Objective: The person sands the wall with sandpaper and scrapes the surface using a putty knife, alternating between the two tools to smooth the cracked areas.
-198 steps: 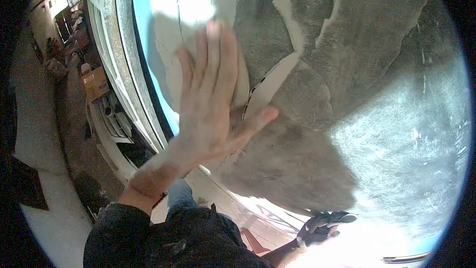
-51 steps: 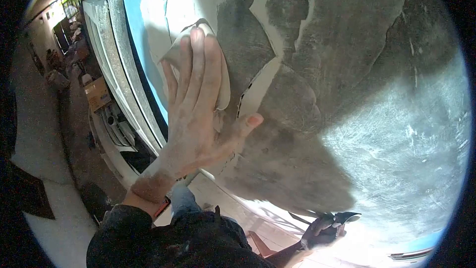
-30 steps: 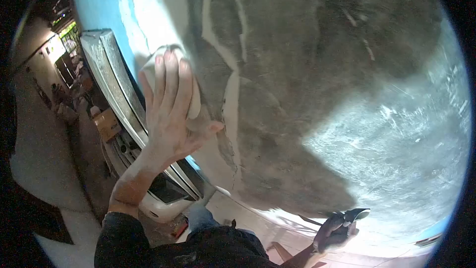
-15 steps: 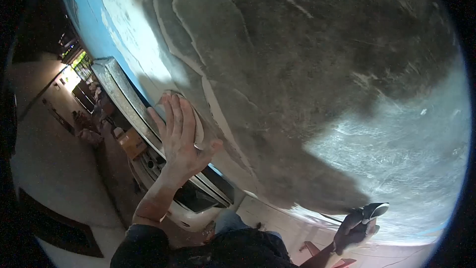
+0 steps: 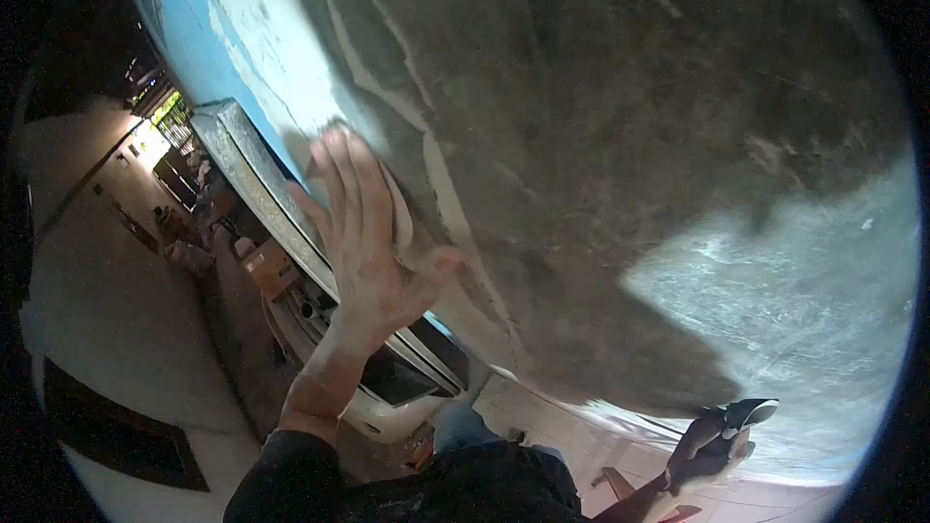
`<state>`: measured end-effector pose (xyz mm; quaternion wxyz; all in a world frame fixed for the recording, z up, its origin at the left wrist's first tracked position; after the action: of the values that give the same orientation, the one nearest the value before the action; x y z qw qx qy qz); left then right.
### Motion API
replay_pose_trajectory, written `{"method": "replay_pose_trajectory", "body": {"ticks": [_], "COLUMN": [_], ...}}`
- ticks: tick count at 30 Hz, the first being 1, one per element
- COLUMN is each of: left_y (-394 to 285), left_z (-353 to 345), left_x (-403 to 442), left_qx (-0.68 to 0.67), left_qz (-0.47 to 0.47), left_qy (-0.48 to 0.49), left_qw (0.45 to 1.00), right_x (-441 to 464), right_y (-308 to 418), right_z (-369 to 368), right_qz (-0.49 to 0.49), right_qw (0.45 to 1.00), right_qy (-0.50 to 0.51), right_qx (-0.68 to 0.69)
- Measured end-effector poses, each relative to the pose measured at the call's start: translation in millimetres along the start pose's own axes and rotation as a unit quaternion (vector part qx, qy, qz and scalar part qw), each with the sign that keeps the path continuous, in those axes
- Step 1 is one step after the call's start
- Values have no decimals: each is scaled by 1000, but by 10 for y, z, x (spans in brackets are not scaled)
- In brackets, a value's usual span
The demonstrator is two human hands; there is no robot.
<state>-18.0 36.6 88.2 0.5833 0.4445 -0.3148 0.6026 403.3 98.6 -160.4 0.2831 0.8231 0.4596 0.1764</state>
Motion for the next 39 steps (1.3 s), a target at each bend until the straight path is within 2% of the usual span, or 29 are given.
{"method": "replay_pose_trajectory", "body": {"ticks": [2,4,5,8,10,11,13,16,18,21,23,24,27,28,31,34,37,39], "left_y": [-47,-122,-193,-313,-245,-237,-241,-333,-319,-190,-167,-215,-339,-341,-254,-276,-378,-315], "left_z": [-17,-103,-130,-164,-91,-72,-39,-73,-102,-33,-20,-36,-135,-162,-69,-85,-118,-91], "left_x": [-1,-108,-222,-327,-132,-70,-7,-288,-285,-57,-41,-124,-361,-407,-175,-193,-408,-267], "left_qx": [-13,-40,-63,-111,-108,-110,-116,-181,-152,-144,-154,-158,-165,-165,-156,-149,-179,-162], "left_qz": [15,33,41,60,68,62,52,92,102,113,116,116,126,131,116,124,147,137], "left_qy": [5,21,12,-13,-22,-24,-28,-2,2,4,7,7,42,64,23,16,41,23], "left_qw": [1000,998,997,992,992,992,991,979,983,983,981,981,977,976,981,981,972,977], "right_x": [-177,-210,-183,18,57,55,56,3,-74,-92,-263,-152,-257,-250,-339,-284,-202,-183], "right_y": [150,88,78,10,50,94,123,76,86,83,87,107,119,101,249,228,141,139], "right_z": [-198,-619,-624,-131,-70,-65,-117,-193,-317,-459,-798,-544,-793,-791,-853,-798,-710,-649], "right_qz": [66,-49,-52,-4,52,91,92,30,24,-10,-41,15,6,-4,123,121,32,40], "right_qw": [992,989,983,1000,997,991,991,999,1000,990,966,993,978,979,973,972,984,984], "right_qy": [-75,136,170,-10,-32,-10,13,-1,-17,138,256,114,206,199,159,171,159,155], "right_qx": [-72,43,42,15,-42,-96,-99,-17,-9,-34,10,-31,-40,-39,-111,-110,-70,-74]}}
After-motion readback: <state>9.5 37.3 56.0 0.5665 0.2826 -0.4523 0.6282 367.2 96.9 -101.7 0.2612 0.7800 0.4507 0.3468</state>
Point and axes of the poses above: each hand's wrist, its own x-axis towards the middle knuckle, its own z-axis out of the back of the hand, y = z × x, the point moved 10 cm from there along x, towards the middle knuckle, and after that the axes turned 10 degrees about -y, right-handed, at the moved point
